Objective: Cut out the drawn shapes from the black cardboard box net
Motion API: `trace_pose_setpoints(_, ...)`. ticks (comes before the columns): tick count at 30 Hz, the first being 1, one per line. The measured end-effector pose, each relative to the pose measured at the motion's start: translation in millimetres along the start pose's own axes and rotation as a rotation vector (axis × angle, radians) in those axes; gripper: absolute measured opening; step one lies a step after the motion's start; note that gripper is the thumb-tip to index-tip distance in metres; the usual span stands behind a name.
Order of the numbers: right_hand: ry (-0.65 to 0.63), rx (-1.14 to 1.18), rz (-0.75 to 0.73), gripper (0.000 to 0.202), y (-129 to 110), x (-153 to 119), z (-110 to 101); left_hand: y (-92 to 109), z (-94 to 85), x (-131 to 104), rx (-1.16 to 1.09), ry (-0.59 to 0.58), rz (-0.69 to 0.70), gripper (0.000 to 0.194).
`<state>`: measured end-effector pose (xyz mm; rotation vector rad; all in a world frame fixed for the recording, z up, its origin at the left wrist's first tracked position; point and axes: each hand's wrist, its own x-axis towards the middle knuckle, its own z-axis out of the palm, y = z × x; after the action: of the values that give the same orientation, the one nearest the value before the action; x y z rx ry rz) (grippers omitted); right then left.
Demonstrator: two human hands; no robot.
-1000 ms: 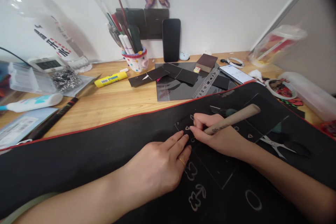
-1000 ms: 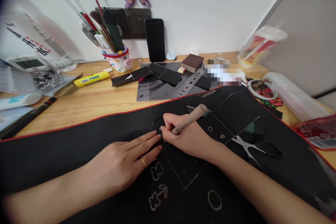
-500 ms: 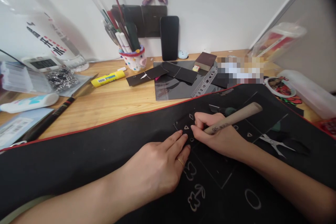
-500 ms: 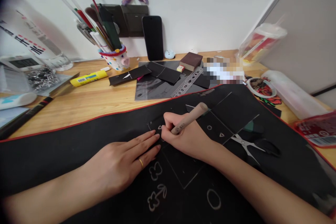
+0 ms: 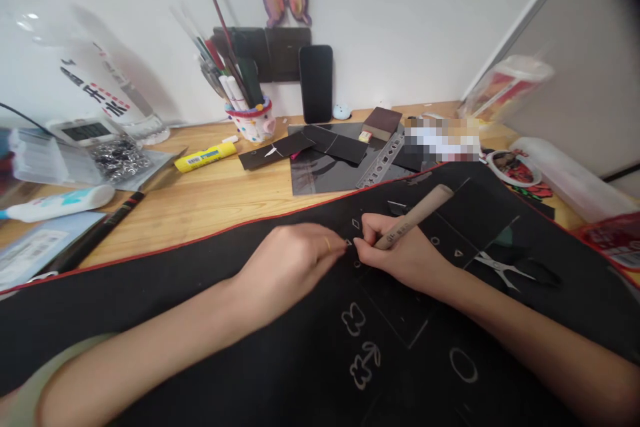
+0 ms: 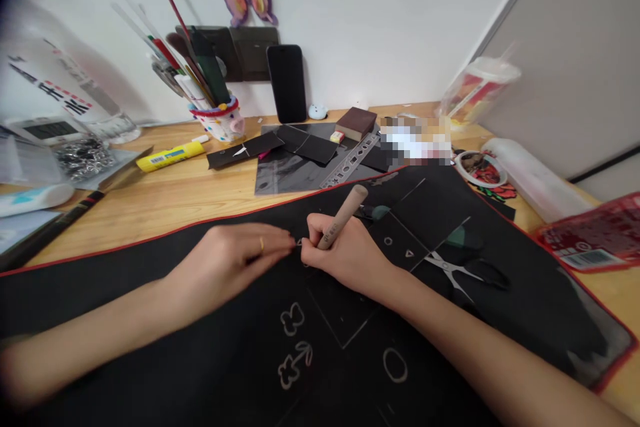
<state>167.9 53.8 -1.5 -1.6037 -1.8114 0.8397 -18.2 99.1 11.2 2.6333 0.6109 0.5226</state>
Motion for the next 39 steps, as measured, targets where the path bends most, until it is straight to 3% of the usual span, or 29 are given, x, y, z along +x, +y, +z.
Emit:
trace_pose_setpoints(3,-0.001,-0.002,0.029,0.026,-3.7,0.7,0.0,-8.5,-1.7,24.8,-0.067,-0.043,-0.285,0.025)
trace_pose_setpoints(7,0.005,-0.038,0.020,0.024,-12.0,1.4,-0.6,-15.4,1.7,48.8,-0.062,-0.107,-0.328,0.020)
trace_pose_setpoints(10,0.006,-0.056,0.020,0.023,-16.9,1.0,-0.6,-16.2,1.7,52.6,-0.062,-0.128,-0.352,0.008)
trace_pose_setpoints(18,-0.023,-0.058,-0.008,0.023,-16.4,-0.7,-2.1,-7.4,-9.1,30.0,-0.065,-0.115,-0.470,0.008)
trace_pose_setpoints(26,-0.071,0.001,-0.040,0.024,-11.1,-0.6,-5.5,15.5,-12.4,-1.0,0.018,-0.116,-0.513,0.006)
trace_pose_setpoints(28,-0.081,0.015,-0.052,0.025,-9.0,0.6,-5.6,15.7,-15.8,0.0,0.090,-0.086,-0.464,0.008)
trace_pose_setpoints(31,-0.088,0.030,-0.066,0.025,-5.3,2.2,-5.2,6.4,-17.6,9.4,0.045,-0.049,-0.171,0.014)
trace_pose_setpoints(34,-0.087,0.033,-0.072,0.023,-2.2,2.5,-4.9,-7.4,-12.9,18.3,-0.095,-0.164,0.072,0.044)
trace_pose_setpoints(39,-0.102,0.008,-0.095,0.022,-0.4,1.8,-5.9,-20.3,-3.9,18.2,-0.114,-0.336,0.102,0.050)
